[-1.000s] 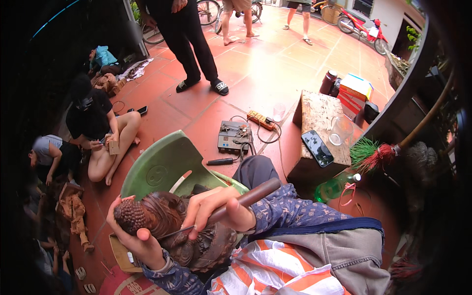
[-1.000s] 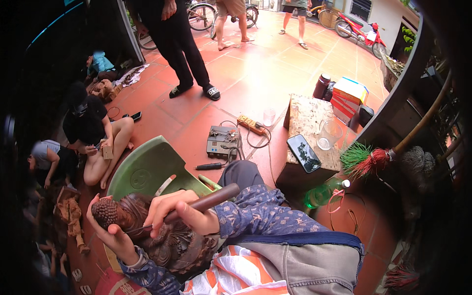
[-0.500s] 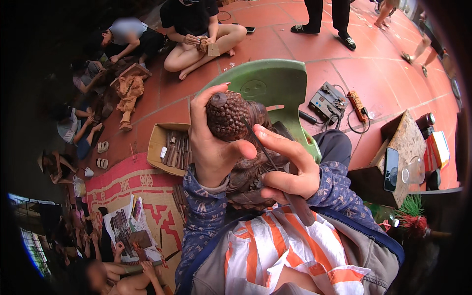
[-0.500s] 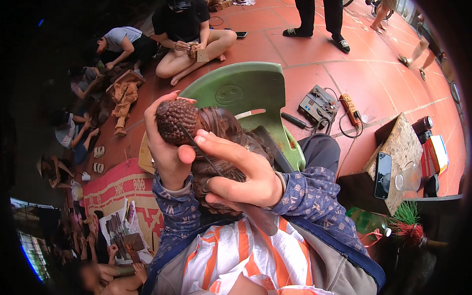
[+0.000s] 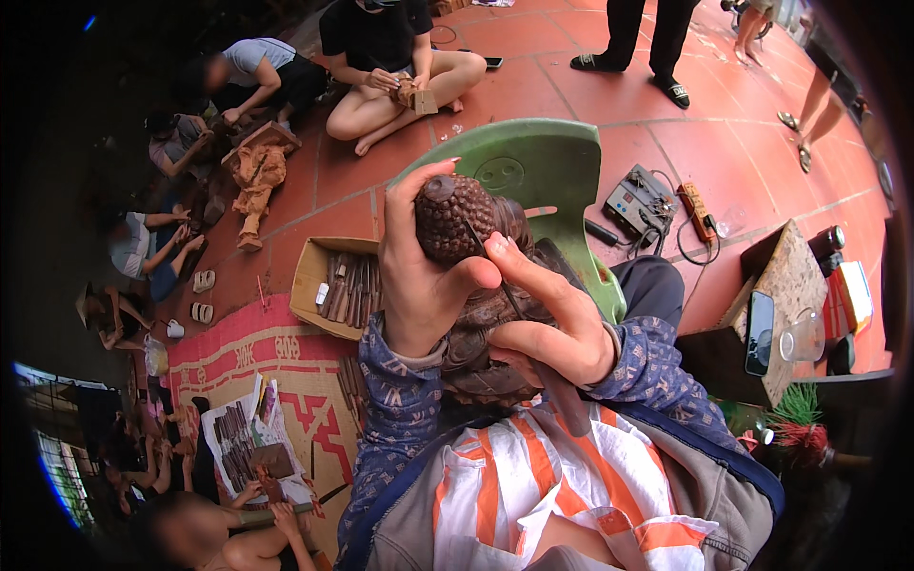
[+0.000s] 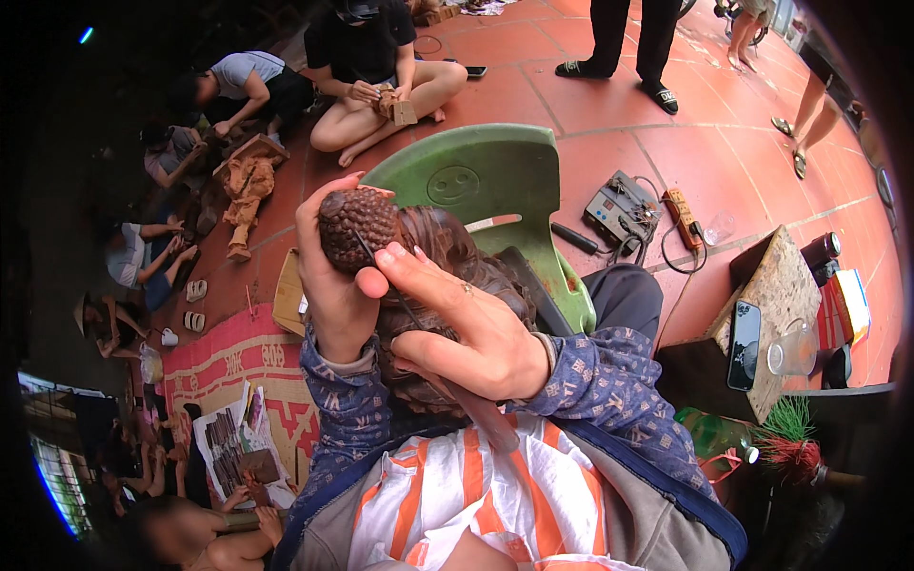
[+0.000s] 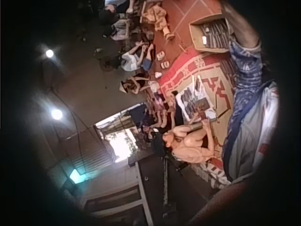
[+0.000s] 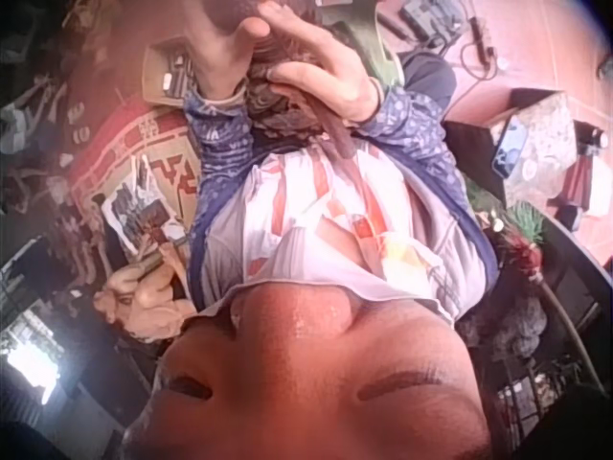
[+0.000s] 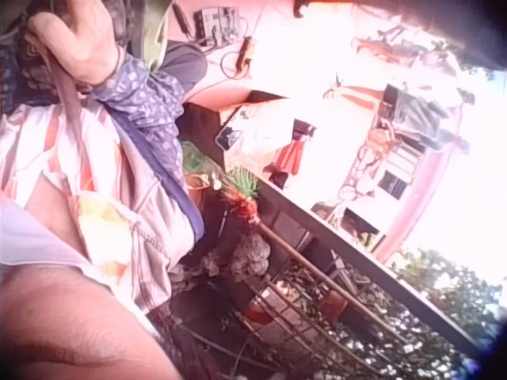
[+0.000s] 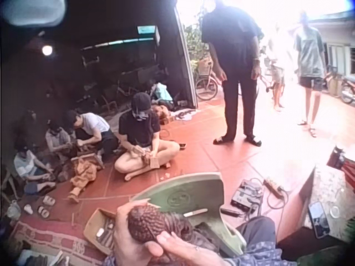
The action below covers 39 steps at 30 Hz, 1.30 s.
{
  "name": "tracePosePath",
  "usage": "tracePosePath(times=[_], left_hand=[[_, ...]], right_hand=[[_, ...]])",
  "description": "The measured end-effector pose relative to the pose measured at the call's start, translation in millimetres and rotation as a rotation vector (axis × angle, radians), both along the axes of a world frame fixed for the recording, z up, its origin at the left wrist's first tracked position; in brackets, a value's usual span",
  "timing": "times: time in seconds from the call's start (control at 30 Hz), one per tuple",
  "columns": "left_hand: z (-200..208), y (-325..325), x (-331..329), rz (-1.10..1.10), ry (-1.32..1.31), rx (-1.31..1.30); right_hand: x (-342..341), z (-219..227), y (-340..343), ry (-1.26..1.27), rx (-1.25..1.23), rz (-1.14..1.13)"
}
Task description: The person carves a wooden Buddha statue using a chisel and mallet. They hold the statue in their lap and repeatedly strike the chisel to refine the details of the head and hair.
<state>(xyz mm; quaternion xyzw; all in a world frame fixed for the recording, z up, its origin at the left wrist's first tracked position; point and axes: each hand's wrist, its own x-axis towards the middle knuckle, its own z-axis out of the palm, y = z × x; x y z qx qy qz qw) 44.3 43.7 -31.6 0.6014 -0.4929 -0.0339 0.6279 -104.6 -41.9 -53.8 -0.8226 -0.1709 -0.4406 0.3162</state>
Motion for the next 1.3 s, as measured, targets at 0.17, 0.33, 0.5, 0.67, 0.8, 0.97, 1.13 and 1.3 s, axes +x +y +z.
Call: tracePosePath(times=[0.17, 0.33, 0.5, 0.67, 0.8, 0.97, 1.13, 1.3], left_hand=[[-2.2, 0.1, 2.2, -0.024, 0.006, -0.010], [-0.6, 0.0, 2.2, -0.024, -0.025, -0.010], [3.8, -0.3, -2.7, -0.014, -0.009, 0.001], [-0.3, -0.7, 1.2, 0.008, -0.055, -0.018], [-1.9, -2.4, 2.9, 0.012, -0.076, -0.030], [3.7, -1.2, -3.6, 0.006, -0.023, -0.010], [0.8, -1.7, -2.7, 0.023, -0.049, -0.021], [0.9, -1.8, -2.4, 0.022, -0.052, -0.038]], right_hand=[[0.9, -0.2, 1.5, 0.009, -0.015, -0.018], [3.8, -4.5, -3.5, -0.016, -0.027, -0.007], [9.9, -11.3, -7.9, -0.065, -0.006, 0.024], [13.0, -13.1, -8.0, -0.095, -0.007, 0.024], [10.5, -11.8, -2.9, -0.066, 0.031, 0.011], [10.4, -8.7, 6.6, -0.062, 0.088, -0.018], [5.4, -4.6, 10.1, -0.039, 0.105, -0.025], [2.2, 1.0, 9.7, -0.023, 0.073, -0.023]])
